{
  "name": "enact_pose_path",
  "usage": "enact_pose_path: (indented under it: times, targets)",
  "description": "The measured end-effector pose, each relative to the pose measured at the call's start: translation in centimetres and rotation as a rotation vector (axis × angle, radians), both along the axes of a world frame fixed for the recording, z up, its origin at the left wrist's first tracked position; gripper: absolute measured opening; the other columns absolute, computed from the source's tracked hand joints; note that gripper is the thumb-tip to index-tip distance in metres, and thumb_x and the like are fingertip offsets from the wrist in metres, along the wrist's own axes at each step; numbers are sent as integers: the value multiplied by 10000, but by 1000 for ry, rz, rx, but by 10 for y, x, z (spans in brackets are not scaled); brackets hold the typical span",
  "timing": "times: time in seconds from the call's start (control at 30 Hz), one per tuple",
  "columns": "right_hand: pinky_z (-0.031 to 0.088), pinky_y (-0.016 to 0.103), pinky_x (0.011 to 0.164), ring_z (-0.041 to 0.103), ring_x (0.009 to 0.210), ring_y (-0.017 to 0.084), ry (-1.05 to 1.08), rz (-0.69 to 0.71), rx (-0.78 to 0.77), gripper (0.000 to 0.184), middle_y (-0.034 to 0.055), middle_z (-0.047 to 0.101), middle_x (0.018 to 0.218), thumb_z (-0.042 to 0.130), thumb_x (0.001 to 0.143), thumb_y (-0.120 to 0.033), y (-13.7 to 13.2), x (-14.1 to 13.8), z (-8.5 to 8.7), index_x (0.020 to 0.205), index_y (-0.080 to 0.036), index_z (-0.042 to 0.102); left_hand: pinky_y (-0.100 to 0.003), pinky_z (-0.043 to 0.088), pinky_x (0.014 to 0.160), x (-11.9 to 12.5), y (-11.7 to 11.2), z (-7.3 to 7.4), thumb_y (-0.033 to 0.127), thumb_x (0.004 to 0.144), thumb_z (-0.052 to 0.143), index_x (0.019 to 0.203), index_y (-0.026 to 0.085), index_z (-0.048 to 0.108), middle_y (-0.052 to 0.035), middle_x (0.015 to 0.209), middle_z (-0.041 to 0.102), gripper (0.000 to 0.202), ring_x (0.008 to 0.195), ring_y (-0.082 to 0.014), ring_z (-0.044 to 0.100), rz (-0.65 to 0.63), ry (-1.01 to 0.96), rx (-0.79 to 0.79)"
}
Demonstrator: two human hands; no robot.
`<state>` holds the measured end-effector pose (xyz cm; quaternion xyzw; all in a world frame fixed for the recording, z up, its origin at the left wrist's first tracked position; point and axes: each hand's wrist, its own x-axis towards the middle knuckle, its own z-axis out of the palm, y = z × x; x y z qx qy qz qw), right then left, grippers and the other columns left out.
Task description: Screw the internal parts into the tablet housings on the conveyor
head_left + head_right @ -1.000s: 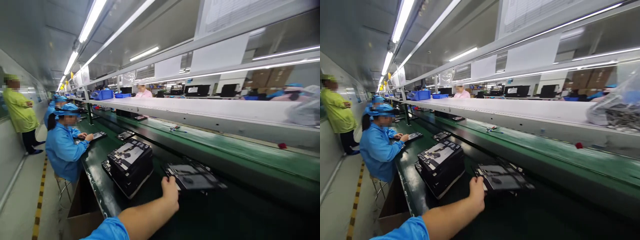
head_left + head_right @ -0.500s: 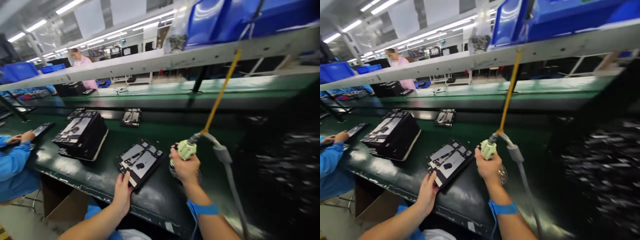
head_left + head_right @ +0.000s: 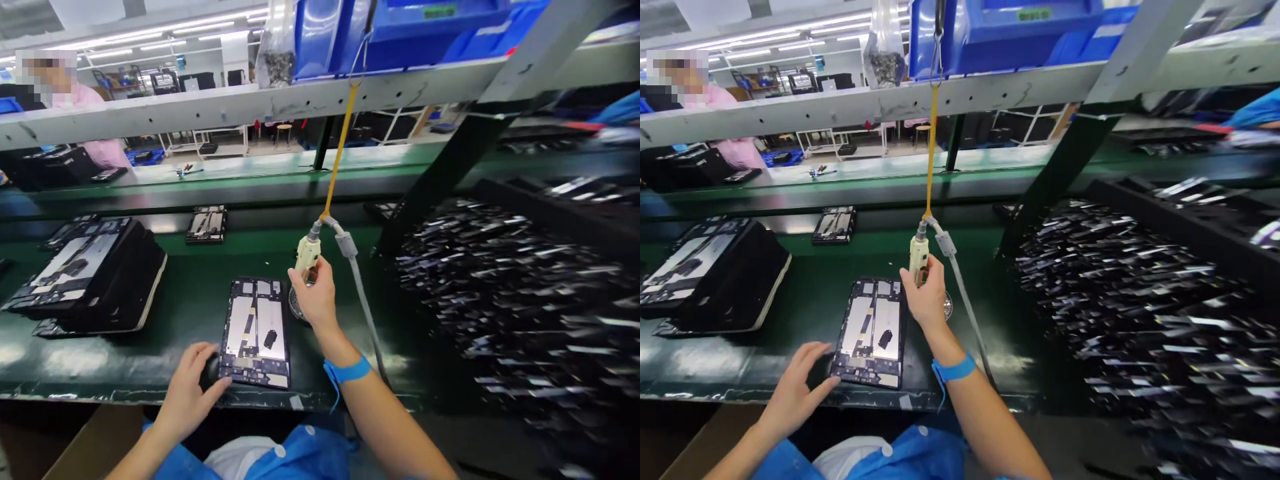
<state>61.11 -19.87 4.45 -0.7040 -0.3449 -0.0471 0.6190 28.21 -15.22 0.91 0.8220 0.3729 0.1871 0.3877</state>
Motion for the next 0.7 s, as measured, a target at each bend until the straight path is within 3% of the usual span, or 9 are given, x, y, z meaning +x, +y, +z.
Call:
enact_pose_path:
  times: [0.07,0.17,0.23,0.3,0.37,0.43,0.57,0.7]
  targets:
    - [558,446,960,630,1130,265,-105,-52,-27,514,144,599,1311,646,906,-433,-30,-11,-4,1357,-211,540,-511,410,1144,2,14,-4,426,827,754,1421,214,578,-133,1381,585,655,1311,-336,533,-31,116,80]
    - [558,489,961,636,1101,289,-163,-44,-259,471,153,592,1310,620,924,-462,-82,-32,-24,1322,-213,579,-501,425,1109,10,23,-11,374,805,780,1461,214,539,-123,1330,615,717,1262,-333,544,-164,218,119]
    - [594,442,887,673,974,254,-93,107,-437,478,126,626,1240,635,917,-477,-109,-46,-40,1322,-227,590,-481,436,1079,18,22,-13,351,814,782,1458,223,540,-116,1298,630,701,1225,-326,551,-228,236,138]
    - [592,423,928,686,1020,252,-41,326,-613,491,96,651,1218,661,901,-444,-127,-59,-55,1349,-259,589,-465,440,1055,25,19,-12,347,821,790,1445,228,551,-111,1268,640,679,1183,-317,562,-272,245,148]
    - [535,474,1054,645,1189,301,-64,392,-729,540,104,619,1307,713,845,-441,-134,-68,-68,1344,-266,604,-460,435,1043,30,15,-9,360,816,810,1432,223,561,-110,1246,643,679,1156,-315,565,-301,257,159]
    - [513,510,1079,622,1239,337,-97,378,-786,578,123,571,1362,733,806,-462,-134,-71,-79,1330,-254,607,-462,434,1024,34,14,-8,394,797,835,1432,222,565,-116,1230,647,711,1138,-325,567,-331,255,167]
    - [578,490,944,691,1091,325,-139,411,-780,493,125,570,1289,688,826,-499,-119,-62,-93,1242,-249,605,-422,456,959,32,18,-10,459,734,890,1425,263,598,-121,1138,679,775,1046,-324,606,-318,131,151]
    - [590,415,848,710,989,291,-154,452,-770,378,86,600,1179,738,788,-420,-101,-61,-84,1110,-266,614,-422,461,974,25,17,-19,411,783,854,1423,307,614,-114,1137,714,691,1055,-329,634,-236,28,93]
